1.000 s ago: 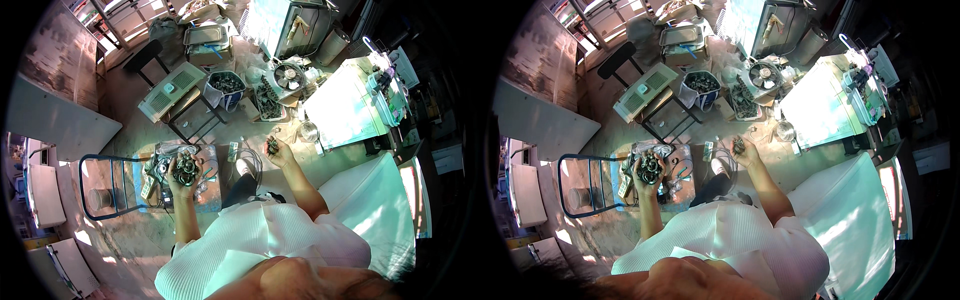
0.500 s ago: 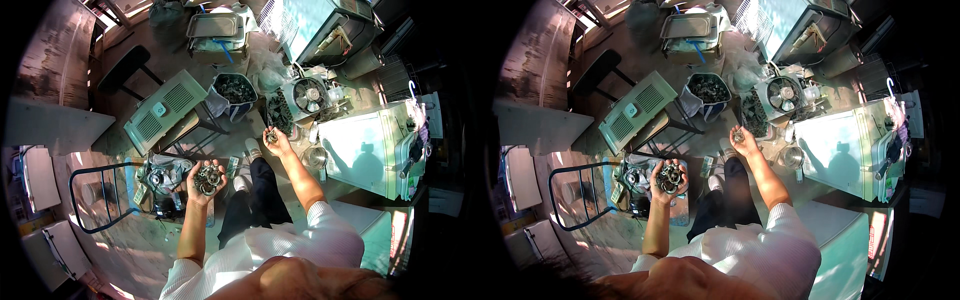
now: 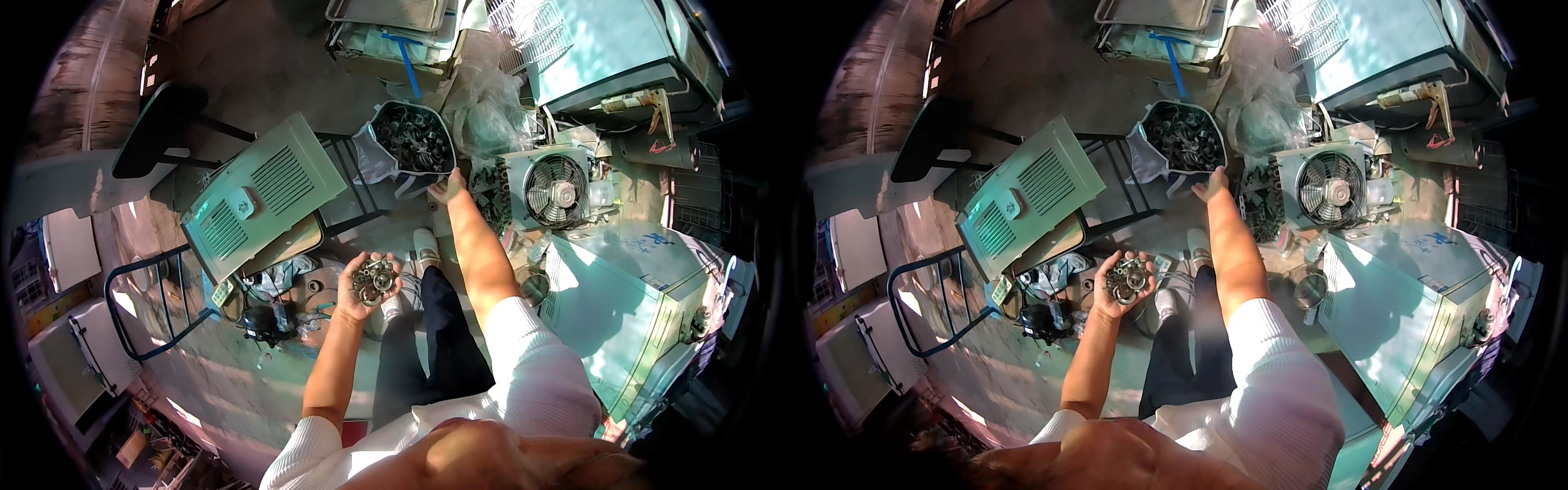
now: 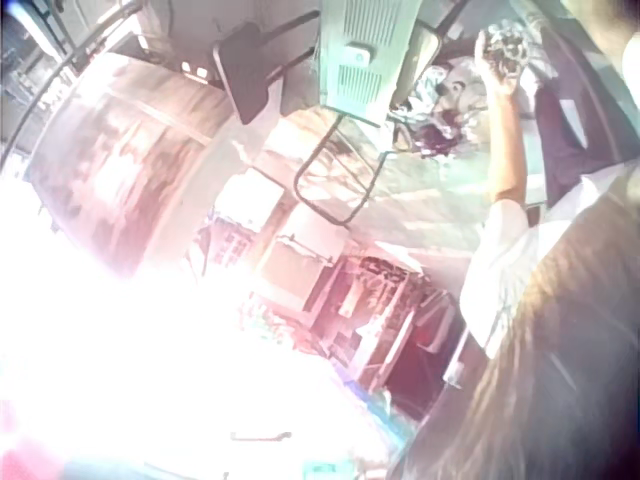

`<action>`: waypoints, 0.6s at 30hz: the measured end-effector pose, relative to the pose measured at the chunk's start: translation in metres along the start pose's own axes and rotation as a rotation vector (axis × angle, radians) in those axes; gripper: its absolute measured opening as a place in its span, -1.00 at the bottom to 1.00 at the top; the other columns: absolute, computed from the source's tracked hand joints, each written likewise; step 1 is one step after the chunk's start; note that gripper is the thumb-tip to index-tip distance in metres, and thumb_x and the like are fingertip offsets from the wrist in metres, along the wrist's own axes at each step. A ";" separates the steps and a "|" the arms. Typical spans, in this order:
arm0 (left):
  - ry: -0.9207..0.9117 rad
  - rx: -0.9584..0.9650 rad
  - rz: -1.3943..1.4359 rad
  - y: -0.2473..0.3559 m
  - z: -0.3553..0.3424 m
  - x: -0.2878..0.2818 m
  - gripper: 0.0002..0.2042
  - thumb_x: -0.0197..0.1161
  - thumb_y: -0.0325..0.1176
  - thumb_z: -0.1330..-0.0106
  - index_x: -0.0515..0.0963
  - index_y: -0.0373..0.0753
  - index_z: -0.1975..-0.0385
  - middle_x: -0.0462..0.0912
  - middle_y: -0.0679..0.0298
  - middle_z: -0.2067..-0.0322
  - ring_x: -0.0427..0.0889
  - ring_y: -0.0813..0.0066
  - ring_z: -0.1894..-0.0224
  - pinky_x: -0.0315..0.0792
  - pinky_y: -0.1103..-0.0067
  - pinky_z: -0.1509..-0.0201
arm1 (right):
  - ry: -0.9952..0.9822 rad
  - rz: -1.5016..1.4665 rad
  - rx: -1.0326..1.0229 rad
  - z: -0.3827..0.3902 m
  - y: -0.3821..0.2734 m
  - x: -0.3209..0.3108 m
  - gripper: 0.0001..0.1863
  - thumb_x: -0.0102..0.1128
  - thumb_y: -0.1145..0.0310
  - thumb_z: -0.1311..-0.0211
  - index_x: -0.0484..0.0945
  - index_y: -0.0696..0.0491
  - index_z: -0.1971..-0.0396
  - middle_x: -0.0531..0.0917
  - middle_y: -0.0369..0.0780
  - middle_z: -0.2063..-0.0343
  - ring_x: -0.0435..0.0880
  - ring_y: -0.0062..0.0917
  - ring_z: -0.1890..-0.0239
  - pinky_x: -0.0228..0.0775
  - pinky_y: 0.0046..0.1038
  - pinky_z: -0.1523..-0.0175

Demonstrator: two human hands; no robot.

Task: The person uses a screwdriver to disassemble a mechanical motor component, places the tool down, and then gathers metal parts and washers into their hand while moving between storage containers.

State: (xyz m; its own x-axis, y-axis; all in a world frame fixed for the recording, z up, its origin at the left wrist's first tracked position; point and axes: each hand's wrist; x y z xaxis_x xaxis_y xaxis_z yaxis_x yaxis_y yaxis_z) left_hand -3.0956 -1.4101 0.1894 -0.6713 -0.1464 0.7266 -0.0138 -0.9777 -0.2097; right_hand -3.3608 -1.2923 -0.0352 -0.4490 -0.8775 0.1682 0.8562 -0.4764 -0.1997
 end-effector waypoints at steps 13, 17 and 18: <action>0.108 -0.055 0.087 0.042 -0.241 -0.076 -0.75 0.00 -0.19 -0.40 0.53 -0.19 0.19 0.61 0.14 0.04 0.57 0.09 0.03 0.46 0.15 -0.05 | 0.093 0.369 0.164 -0.008 0.029 -0.280 -0.65 0.14 0.13 -0.34 0.49 0.08 0.07 0.62 -0.19 0.20 0.63 -0.53 0.27 0.61 -0.44 0.22; -0.119 -0.087 0.223 0.067 -0.314 -0.097 -0.60 0.00 -0.06 -0.37 0.47 -0.18 -0.04 0.54 0.09 -0.07 0.50 -0.01 -0.06 0.35 -0.01 -0.17 | 0.223 0.293 0.205 0.019 0.008 -0.309 -0.68 0.04 0.16 -0.41 0.51 0.12 0.10 0.63 -0.21 0.24 0.62 -0.50 0.24 0.60 -0.45 0.14; 0.000 -0.052 0.123 0.073 -0.330 -0.091 -0.54 -0.01 0.00 -0.36 0.44 -0.17 -0.10 0.50 0.08 -0.11 0.42 -0.08 -0.13 0.26 -0.09 -0.21 | 0.211 0.302 0.188 0.023 0.002 -0.308 -0.69 0.03 0.17 -0.42 0.51 0.12 0.10 0.62 -0.21 0.23 0.62 -0.49 0.24 0.60 -0.44 0.12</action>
State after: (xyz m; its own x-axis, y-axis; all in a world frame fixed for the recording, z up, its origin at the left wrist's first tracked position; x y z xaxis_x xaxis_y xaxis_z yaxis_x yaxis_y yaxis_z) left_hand -3.2799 -1.4185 -0.1079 -0.6702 -0.2643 0.6936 0.0303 -0.9434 -0.3303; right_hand -3.2147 -1.0219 -0.0655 -0.1959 -0.9776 -0.0766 0.9806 -0.1945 -0.0263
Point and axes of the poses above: each hand's wrist, its own z-axis away from the middle knuckle, its own x-axis out of the palm, y = z × x
